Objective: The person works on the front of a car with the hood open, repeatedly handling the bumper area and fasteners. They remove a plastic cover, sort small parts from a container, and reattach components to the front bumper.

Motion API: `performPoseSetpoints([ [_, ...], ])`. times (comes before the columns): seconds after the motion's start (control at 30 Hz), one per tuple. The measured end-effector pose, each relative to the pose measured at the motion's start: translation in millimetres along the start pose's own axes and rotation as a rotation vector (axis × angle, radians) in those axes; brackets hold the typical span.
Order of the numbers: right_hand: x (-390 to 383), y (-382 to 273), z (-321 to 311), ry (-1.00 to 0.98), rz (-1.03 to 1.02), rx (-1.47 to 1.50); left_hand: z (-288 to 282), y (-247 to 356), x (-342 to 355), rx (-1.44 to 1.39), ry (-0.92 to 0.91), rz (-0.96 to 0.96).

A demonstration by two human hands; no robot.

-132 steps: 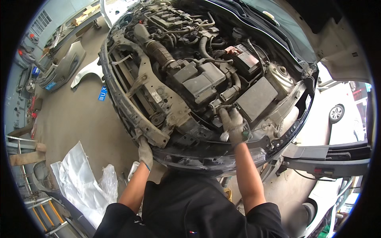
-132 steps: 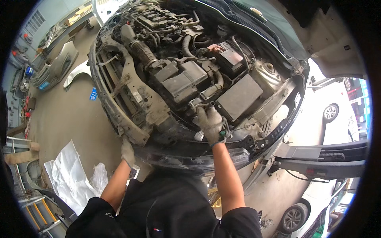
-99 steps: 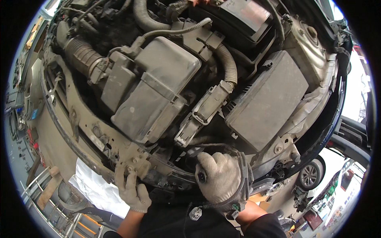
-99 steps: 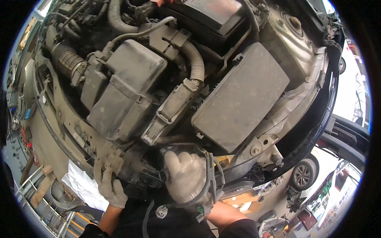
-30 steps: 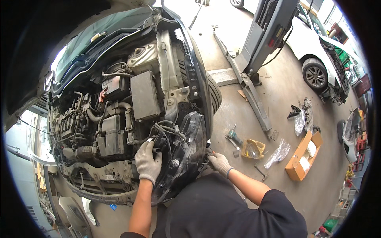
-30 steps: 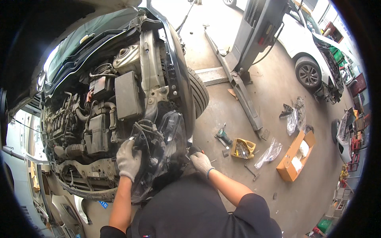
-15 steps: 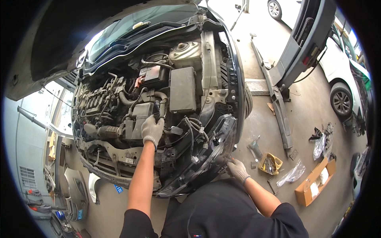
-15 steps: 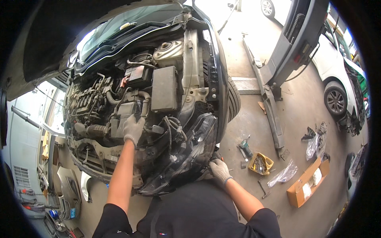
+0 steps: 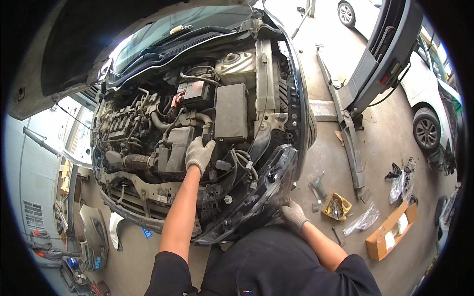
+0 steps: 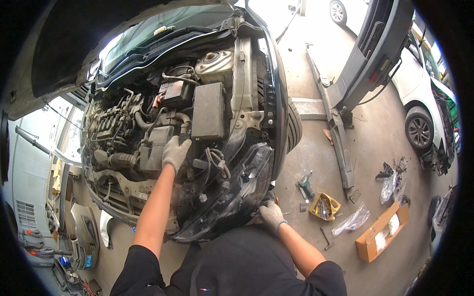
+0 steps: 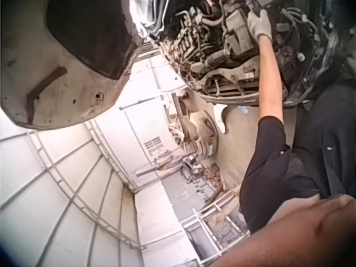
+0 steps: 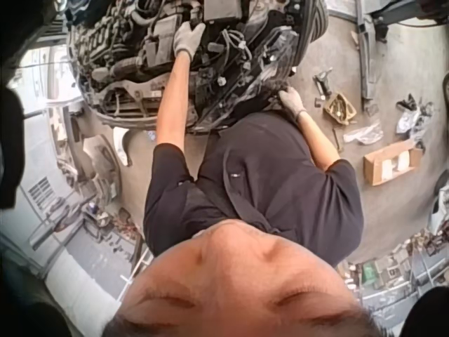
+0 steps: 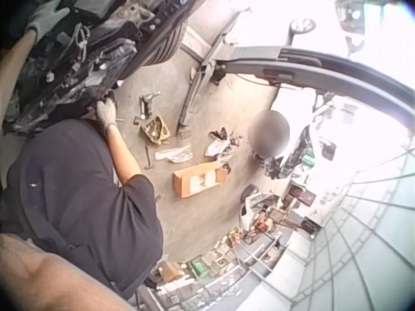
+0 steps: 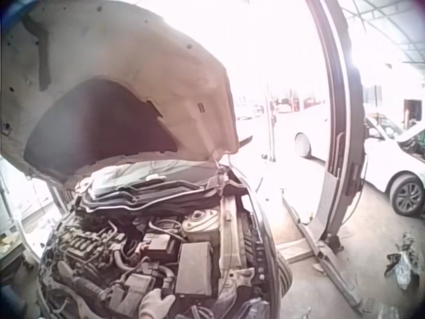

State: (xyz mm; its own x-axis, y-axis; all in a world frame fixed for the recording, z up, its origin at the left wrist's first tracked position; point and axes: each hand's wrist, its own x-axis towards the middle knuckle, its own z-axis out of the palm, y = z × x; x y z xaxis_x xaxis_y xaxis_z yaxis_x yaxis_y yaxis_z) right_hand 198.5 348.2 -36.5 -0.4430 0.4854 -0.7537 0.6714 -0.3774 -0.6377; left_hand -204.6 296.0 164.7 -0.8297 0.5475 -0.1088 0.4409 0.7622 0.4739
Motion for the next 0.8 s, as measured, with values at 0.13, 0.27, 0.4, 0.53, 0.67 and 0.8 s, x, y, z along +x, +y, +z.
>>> performPoseSetpoints([
  [0.13, -33.6, -54.4, 14.3, -0.097, -0.076, 0.073, -12.6, -7.2, -19.8, 0.078, 0.002, 0.057],
  [0.27, -32.2, -46.7, 9.8, -0.085, -0.066, 0.181, -18.1, -8.3, -67.6, -0.265, 0.261, 0.08],
  [0.4, -31.6, -38.5, 17.6, -0.141, -0.206, 0.257, -31.2, -85.0, -174.3, -0.397, 0.237, -0.064],
  [0.53, -39.9, -56.6, 18.8, -0.113, -0.143, 0.247, -14.2, -100.8, -240.4, 0.144, 0.04, 0.063],
  [0.67, -23.3, -32.9, 30.8, -0.029, -0.168, 0.327, -3.6, -87.9, -230.5, 0.166, -0.089, -0.023],
  [0.8, -53.6, -70.5, 21.3, 0.005, -0.161, 0.317, -10.8, -72.5, -224.4, 0.059, -0.11, -0.094],
])
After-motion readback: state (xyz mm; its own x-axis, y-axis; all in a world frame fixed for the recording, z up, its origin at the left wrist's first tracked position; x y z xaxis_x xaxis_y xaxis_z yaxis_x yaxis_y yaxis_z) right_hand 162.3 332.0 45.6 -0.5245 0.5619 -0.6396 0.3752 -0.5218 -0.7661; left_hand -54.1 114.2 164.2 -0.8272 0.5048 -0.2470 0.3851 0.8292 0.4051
